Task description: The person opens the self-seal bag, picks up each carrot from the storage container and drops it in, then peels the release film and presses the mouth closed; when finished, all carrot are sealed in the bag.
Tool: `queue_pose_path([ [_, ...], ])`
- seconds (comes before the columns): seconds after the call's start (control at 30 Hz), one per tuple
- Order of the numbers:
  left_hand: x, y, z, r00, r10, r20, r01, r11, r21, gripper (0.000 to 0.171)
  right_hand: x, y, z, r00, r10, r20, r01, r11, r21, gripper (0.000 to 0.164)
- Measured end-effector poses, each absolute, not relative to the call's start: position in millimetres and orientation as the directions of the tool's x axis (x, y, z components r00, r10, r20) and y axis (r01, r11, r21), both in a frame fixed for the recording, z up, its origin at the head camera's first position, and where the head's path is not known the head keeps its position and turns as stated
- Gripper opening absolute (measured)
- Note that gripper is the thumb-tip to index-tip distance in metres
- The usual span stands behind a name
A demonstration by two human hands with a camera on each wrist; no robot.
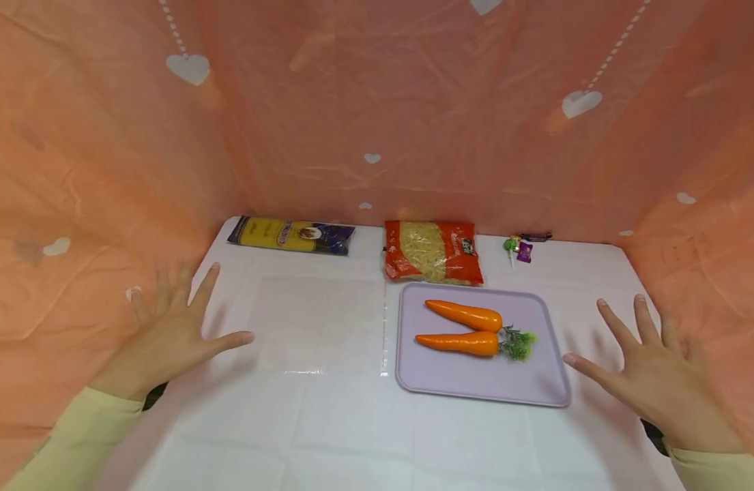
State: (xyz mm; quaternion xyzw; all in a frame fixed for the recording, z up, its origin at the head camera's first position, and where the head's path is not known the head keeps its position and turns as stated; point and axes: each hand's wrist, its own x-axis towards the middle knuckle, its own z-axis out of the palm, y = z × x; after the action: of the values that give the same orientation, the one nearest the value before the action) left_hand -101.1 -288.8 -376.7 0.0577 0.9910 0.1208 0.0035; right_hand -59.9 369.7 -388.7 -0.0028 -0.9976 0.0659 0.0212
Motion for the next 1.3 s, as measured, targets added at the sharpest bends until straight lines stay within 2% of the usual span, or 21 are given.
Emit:
queue_pose_path([
  [0.2,-119,-260,-388,-0.984,0.175,-0.045,0.153,0.939,0.308,0.125,-76,337,-399,-0.993,-0.073,0.089,-0.087,0.983,-0.161,0.103],
  [0.33,-134,-230,-401,-0.954,0.292,-0.064,0.258,0.914,0.314,0.124,-86,308,-404,-0.987,-0.139,0.075,-0.152,0.968,-0.202,0.102],
  [0.4,-142,-214,-409,-0.928,0.368,-0.057,0.332,0.886,0.323,0.116,-91,294,-406,-0.983,-0.173,0.057,-0.182,0.951,-0.252,0.1],
  [0.53,-154,-182,-424,-0.885,0.463,-0.054,0.408,0.825,0.392,0.084,-98,270,-414,-0.969,-0.241,0.058,-0.246,0.902,-0.355,0.095],
  [0.6,-158,-166,-429,-0.879,0.471,-0.075,0.396,0.808,0.436,0.07,-100,262,-418,-0.959,-0.269,0.083,-0.28,0.876,-0.393,0.089],
  [0.67,-162,-153,-432,-0.875,0.474,-0.099,0.38,0.799,0.465,0.063,-101,255,-422,-0.951,-0.292,0.107,-0.309,0.857,-0.412,0.082],
  [0.9,-171,-137,-438,-0.869,0.479,-0.124,0.37,0.796,0.48,0.059,-105,246,-432,-0.902,-0.379,0.208,-0.431,0.818,-0.38,0.056],
  [1.1,-170,-134,-443,-0.877,0.458,-0.149,0.344,0.812,0.472,0.054,-104,250,-436,-0.91,-0.383,0.158,-0.414,0.828,-0.379,0.048],
  [1.3,-171,-128,-448,-0.897,0.431,-0.1,0.338,0.814,0.473,0.041,-104,255,-435,-0.922,-0.372,0.109,-0.385,0.845,-0.372,0.043],
])
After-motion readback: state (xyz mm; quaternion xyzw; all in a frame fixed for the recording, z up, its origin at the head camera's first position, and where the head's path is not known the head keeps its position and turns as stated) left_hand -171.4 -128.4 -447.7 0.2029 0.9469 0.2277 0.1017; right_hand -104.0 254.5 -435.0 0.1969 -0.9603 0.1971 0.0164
